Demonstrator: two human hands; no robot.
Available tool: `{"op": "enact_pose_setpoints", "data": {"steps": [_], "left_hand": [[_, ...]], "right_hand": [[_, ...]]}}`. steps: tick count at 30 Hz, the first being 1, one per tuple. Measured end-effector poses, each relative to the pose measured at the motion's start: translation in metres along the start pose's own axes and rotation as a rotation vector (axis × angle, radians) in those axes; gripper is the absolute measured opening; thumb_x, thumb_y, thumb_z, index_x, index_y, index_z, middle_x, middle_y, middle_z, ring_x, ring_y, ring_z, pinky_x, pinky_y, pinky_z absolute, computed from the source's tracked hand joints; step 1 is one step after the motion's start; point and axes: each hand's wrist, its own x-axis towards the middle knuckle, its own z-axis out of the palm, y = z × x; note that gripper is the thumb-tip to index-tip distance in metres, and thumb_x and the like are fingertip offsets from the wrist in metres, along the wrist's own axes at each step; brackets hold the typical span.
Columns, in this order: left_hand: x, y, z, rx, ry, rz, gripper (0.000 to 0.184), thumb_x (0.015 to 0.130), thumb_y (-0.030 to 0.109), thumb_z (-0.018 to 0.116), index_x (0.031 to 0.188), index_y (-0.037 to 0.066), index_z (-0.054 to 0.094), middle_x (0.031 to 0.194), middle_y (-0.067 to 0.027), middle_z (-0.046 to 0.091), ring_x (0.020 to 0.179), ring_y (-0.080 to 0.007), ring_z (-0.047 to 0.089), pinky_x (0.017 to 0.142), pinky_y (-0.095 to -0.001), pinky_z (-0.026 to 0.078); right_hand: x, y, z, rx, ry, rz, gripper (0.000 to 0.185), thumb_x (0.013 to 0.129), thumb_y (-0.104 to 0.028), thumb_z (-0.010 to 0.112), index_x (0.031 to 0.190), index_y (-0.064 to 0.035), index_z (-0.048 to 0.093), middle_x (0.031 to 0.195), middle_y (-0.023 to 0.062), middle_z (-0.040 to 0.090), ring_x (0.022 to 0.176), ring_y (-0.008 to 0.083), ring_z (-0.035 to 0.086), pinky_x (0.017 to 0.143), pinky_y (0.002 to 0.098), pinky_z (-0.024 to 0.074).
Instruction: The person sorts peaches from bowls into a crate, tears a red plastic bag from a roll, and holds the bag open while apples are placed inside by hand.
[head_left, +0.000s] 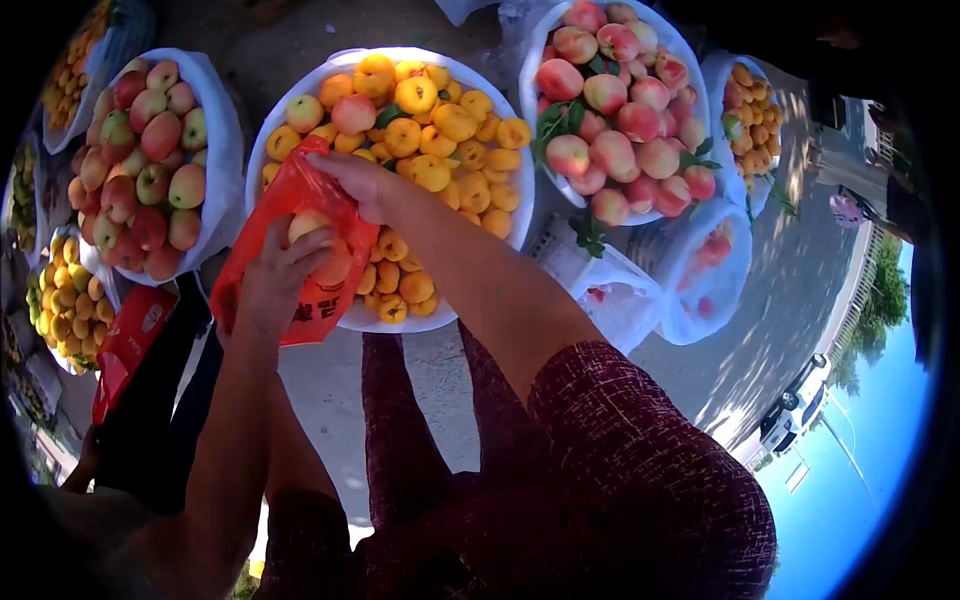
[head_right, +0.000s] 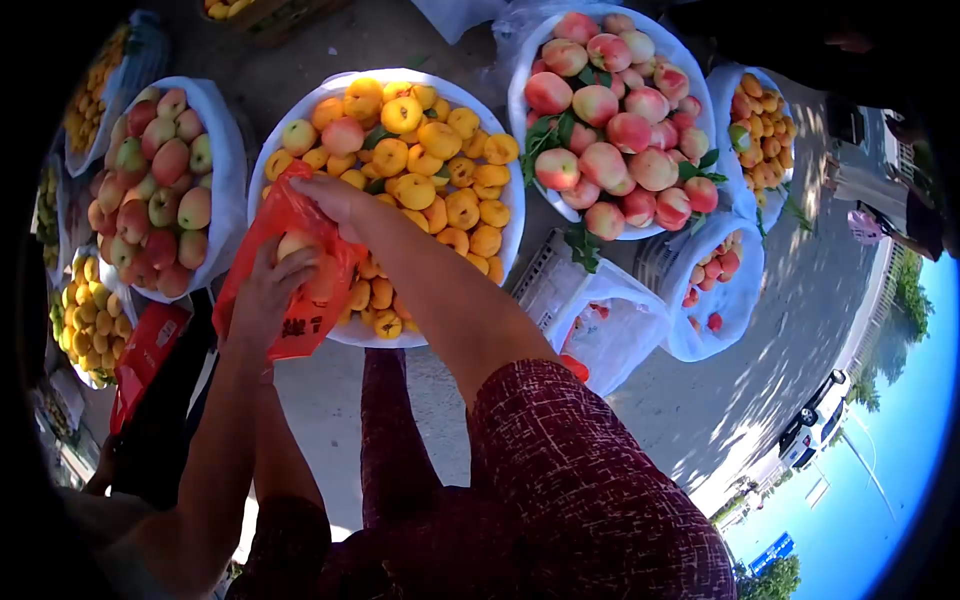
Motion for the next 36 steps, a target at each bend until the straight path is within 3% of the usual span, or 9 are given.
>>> {"op": "enact_pose_setpoints", "data": {"steps": [1,4,8,9,14,16,17,21,36], "left_hand": [[0.002,-0.010,0.004,0.109,-0.041,-0.020,0.044,0.075,-0.004,0.055,0.112,0.017,0.064,0.135,0.0134,0.046,0.127,-0.0214,0.041,0.086,-0.0276,0.055],[0.005,-0.034,0.018,0.037,-0.083,-0.090,0.047,0.077,0.001,0.057,0.118,0.023,0.061,0.140,0.0131,0.043,0.129,-0.0236,0.039,0.088,-0.0310,0.054],[-0.004,-0.033,0.011,0.165,-0.252,0.016,0.046,0.081,0.004,0.057,0.121,0.028,0.060,0.147,0.0149,0.035,0.137,-0.0227,0.031,0.092,-0.0302,0.052],[-0.013,-0.038,0.021,0.251,-0.302,0.062,0.043,0.087,0.007,0.053,0.124,0.028,0.057,0.152,0.0122,0.027,0.140,-0.0209,0.025,0.096,-0.0301,0.051],[-0.087,-0.034,0.045,-1.157,0.243,-0.213,0.037,0.096,0.025,0.047,0.130,0.013,0.051,0.148,-0.0030,0.037,0.133,-0.0232,0.039,0.105,-0.0381,0.043],[-0.107,-0.018,0.058,-1.874,0.721,-0.481,0.042,0.096,0.032,0.048,0.131,0.008,0.050,0.142,-0.0080,0.046,0.128,-0.0256,0.046,0.106,-0.0416,0.041],[-0.114,-0.011,0.067,-2.286,1.110,-0.709,0.045,0.095,0.035,0.049,0.130,0.006,0.051,0.137,-0.0100,0.052,0.124,-0.0275,0.051,0.106,-0.0434,0.040],[-0.115,-0.007,0.065,-2.167,1.163,-0.948,0.044,0.093,0.034,0.050,0.127,0.007,0.054,0.129,-0.0096,0.059,0.119,-0.0273,0.055,0.103,-0.0425,0.043],[-0.118,-0.012,0.071,-2.142,1.196,-1.000,0.042,0.094,0.035,0.050,0.126,0.008,0.055,0.128,-0.0091,0.060,0.117,-0.0267,0.057,0.102,-0.0445,0.043]], "right_hand": [[0.005,0.003,-0.004,0.004,-0.051,0.008,0.037,0.099,-0.032,0.048,0.127,-0.0095,0.050,0.124,0.0091,0.060,0.111,0.0221,0.060,0.096,0.0374,0.0487],[0.006,0.008,-0.007,0.025,-0.078,-0.030,0.042,0.098,-0.034,0.050,0.129,-0.0062,0.049,0.123,0.0114,0.060,0.110,0.0228,0.060,0.096,0.0374,0.0498],[0.002,0.008,-0.007,0.028,-0.056,-0.077,0.041,0.096,-0.033,0.054,0.128,-0.0072,0.050,0.123,0.0095,0.060,0.112,0.0205,0.058,0.098,0.0359,0.0483],[0.003,0.010,-0.009,0.039,-0.049,-0.080,0.042,0.096,-0.034,0.054,0.128,-0.0074,0.050,0.123,0.0093,0.059,0.112,0.0205,0.058,0.098,0.0358,0.0480],[-0.005,0.005,-0.002,0.073,-0.032,-0.072,0.041,0.095,-0.033,0.056,0.128,-0.0079,0.051,0.123,0.0085,0.060,0.112,0.0204,0.058,0.100,0.0360,0.0467],[-0.003,0.007,-0.005,0.077,-0.042,-0.106,0.041,0.096,-0.032,0.055,0.127,-0.0066,0.051,0.123,0.0088,0.059,0.112,0.0204,0.058,0.100,0.0365,0.0461],[-0.004,0.008,-0.004,0.070,-0.029,-0.119,0.041,0.096,-0.033,0.055,0.128,-0.0063,0.051,0.123,0.0089,0.059,0.112,0.0205,0.058,0.101,0.0366,0.0459],[-0.004,0.010,-0.008,0.075,-0.005,-0.123,0.042,0.097,-0.033,0.053,0.128,-0.0055,0.050,0.124,0.0088,0.059,0.113,0.0203,0.057,0.101,0.0365,0.0449],[-0.004,0.014,-0.001,0.049,0.060,-0.177,0.043,0.096,-0.030,0.055,0.131,-0.0060,0.048,0.125,0.0075,0.058,0.114,0.0184,0.056,0.101,0.0345,0.0450]]}}
